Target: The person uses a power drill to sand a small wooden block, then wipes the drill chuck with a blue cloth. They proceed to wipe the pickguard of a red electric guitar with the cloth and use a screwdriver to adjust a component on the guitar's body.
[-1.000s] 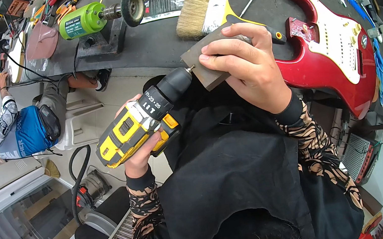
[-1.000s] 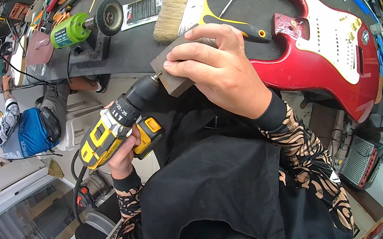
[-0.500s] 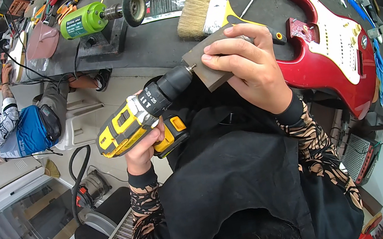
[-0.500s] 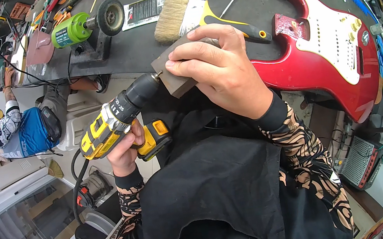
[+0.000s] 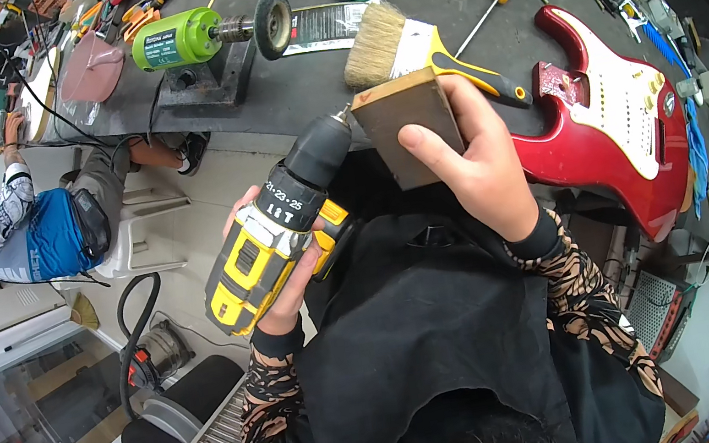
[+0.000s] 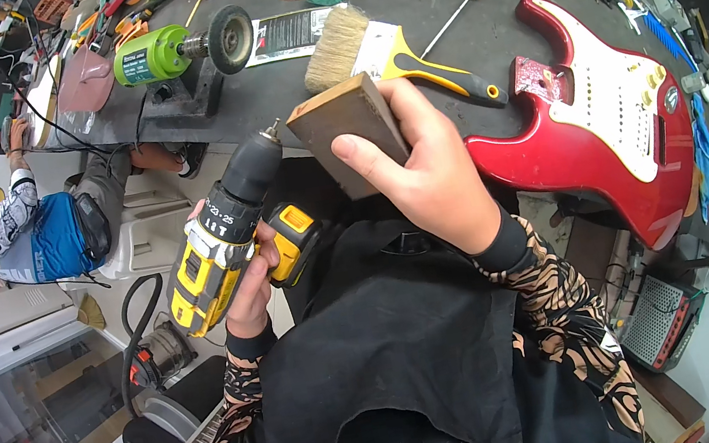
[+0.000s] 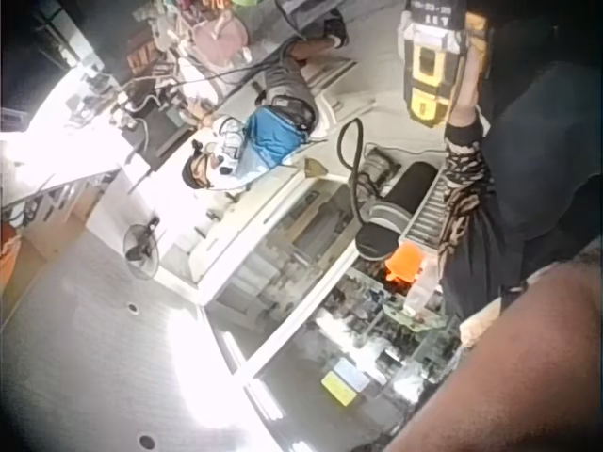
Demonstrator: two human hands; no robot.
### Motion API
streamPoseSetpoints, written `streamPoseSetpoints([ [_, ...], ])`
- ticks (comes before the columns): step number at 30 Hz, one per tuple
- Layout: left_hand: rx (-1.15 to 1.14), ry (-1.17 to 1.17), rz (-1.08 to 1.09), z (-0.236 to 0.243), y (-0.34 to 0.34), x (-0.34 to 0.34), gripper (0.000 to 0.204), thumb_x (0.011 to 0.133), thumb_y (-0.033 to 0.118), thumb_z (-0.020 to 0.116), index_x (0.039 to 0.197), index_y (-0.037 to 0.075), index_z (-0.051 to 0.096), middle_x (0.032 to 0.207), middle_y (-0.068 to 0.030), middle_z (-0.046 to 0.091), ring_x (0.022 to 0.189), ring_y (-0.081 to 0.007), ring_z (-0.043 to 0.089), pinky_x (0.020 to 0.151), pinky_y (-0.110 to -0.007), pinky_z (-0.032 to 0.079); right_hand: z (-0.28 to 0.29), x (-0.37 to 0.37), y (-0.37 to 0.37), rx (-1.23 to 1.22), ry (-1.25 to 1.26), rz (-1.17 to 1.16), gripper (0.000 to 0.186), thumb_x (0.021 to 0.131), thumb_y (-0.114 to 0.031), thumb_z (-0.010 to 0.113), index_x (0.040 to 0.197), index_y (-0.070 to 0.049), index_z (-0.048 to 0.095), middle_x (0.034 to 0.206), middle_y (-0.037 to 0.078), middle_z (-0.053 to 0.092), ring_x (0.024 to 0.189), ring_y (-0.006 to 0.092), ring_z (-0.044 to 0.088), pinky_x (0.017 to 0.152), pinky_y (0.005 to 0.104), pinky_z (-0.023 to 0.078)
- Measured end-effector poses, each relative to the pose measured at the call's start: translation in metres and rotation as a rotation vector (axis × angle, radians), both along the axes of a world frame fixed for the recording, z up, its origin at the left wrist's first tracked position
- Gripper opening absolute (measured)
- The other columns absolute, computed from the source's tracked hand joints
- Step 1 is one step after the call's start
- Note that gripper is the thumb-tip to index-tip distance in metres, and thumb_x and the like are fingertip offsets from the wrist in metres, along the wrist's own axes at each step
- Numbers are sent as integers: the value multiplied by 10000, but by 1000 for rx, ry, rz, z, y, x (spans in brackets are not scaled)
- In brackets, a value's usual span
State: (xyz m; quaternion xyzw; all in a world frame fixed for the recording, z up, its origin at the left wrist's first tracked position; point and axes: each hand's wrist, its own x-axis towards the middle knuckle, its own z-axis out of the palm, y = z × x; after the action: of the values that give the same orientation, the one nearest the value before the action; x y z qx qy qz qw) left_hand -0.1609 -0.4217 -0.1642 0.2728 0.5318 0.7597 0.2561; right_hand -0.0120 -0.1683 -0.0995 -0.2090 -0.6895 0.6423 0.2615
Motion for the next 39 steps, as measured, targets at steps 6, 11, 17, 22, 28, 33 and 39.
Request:
streamPoseSetpoints([
  [6, 116, -68, -41, 4, 0, -4, 988, 877, 49, 864, 1706, 39, 327, 1310, -248, 730, 981, -236, 764, 900, -329, 601, -2, -6, 10, -551, 103, 200, 622, 1079, -215, 776, 1604, 11, 528, 1492, 102, 664, 1367, 174, 632, 1153, 338, 498],
  [11, 138, -169, -79, 0, -3, -15, 1017, 906, 129, 848, 1739, 87, 266, 1229, -268, 746, 776, -177, 693, 778, -289, 571, -7, -4, 10, -855, 123, 249, 624, 1118, -327, 675, 1632, -31, 481, 1477, 70, 647, 1328, 179, 651, 1125, 364, 524],
  [17, 154, -155, -97, 7, 6, -3, 986, 911, 34, 831, 1732, 94, 288, 1251, -264, 744, 848, -183, 724, 818, -307, 597, -24, -3, 11, -713, 160, 464, 998, 925, -555, 880, 1642, -63, 390, 1309, 82, 568, 1016, 178, 634, 898, 317, 506],
  [22, 93, -120, -106, 2, 1, -5, 954, 903, -45, 813, 1716, 78, 330, 1410, -202, 696, 1141, -286, 770, 959, -370, 616, -12, 4, 19, 57, 20, 390, 976, 880, -398, 919, 1631, -25, 421, 1497, 108, 570, 1455, 243, 532, 1237, 381, 380],
  [28, 16, -21, -98, 1, -6, -7, 936, 901, -62, 811, 1706, 51, 348, 1450, -171, 681, 1258, -322, 760, 1130, -443, 566, 16, 10, 18, 946, -48, 120, 862, 745, -235, 912, 1543, -106, 615, 1413, 146, 627, 1278, 369, 607, 1124, 486, 455],
  [33, 4, 11, -105, -1, -9, -3, 931, 902, -60, 815, 1701, 43, 348, 1415, -179, 697, 1223, -312, 771, 1106, -427, 576, 8, 4, 16, 766, -17, 43, 789, 854, -265, 874, 1549, -39, 575, 1404, 173, 652, 1256, 374, 653, 1093, 461, 512],
  [39, 143, -125, -236, -3, -12, -11, 948, 893, -47, 830, 1700, 43, 341, 1376, -181, 704, 1156, -310, 791, 1010, -398, 626, 2, 3, 22, 209, 73, 335, 603, 1051, -331, 718, 1525, 12, 574, 1403, 162, 656, 1312, 275, 642, 1152, 398, 488],
])
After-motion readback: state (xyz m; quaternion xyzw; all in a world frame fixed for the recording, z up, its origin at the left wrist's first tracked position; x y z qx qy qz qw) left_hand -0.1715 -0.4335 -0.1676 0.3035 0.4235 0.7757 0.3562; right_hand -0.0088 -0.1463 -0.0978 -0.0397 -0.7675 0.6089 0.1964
